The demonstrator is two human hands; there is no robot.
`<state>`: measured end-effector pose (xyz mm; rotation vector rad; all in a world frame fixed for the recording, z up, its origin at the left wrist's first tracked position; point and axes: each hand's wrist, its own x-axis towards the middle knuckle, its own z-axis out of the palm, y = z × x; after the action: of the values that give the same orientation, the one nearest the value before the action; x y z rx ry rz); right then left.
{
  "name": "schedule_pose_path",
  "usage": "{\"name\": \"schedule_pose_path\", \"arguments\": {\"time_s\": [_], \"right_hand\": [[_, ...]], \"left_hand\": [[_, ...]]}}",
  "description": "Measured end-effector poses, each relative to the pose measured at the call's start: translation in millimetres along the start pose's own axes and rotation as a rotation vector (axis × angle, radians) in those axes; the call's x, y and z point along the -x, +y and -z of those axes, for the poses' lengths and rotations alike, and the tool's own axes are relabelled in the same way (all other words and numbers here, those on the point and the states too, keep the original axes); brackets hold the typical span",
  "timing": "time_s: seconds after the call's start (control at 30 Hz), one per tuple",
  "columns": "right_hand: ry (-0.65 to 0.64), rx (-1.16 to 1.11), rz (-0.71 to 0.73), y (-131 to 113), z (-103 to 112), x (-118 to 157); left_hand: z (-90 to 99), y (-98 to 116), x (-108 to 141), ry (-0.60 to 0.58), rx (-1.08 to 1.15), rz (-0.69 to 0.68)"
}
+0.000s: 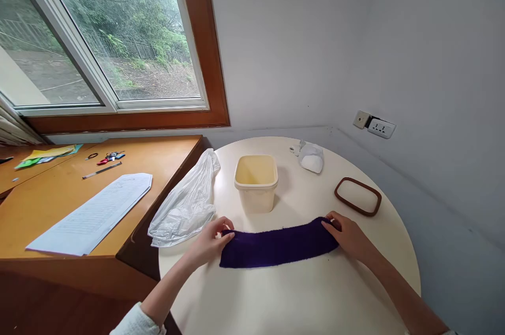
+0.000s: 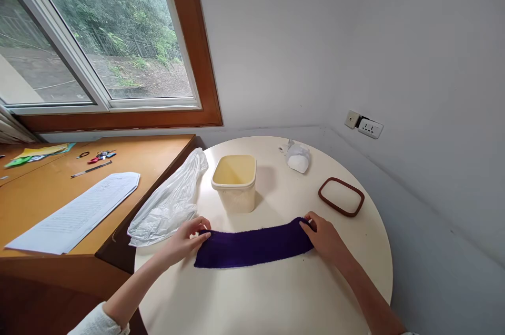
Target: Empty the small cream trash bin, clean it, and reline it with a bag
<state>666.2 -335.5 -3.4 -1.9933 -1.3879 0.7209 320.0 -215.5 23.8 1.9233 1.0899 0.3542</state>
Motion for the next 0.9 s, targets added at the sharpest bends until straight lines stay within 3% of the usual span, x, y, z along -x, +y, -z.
{"name": "schedule_pose_path", "arguments": {"time_s": [0.13,0.2,0.37,0.57,0.77,0.9], "right_hand": [[0.018,0.040,0.023,-3,1,-1],[0.021,0.059,0.018,-2,-4,-2],[0.094,0.057,0.018,2,-17,-4],[0.167,0.044,0.019,6,-21,-4],[0.184,0.086,-0.009,14,-24,-7],[0.200,0.113,-0.016,16,-22,-9]], "left_hand": [[-11.8,4,4,0.254,-0.159,-0.102],[-20.3,10,4,0.310,-0.215,-0.160],[-34.3,30,-16,0.186,-0.130,-0.243],[-34.7,28,-52,0.200,-0.120,-0.337],[-32.3,20,-87,0.235,-0.168,-0.332],[-37.3,22,-84,0.266,-0.175,-0.318]]}}
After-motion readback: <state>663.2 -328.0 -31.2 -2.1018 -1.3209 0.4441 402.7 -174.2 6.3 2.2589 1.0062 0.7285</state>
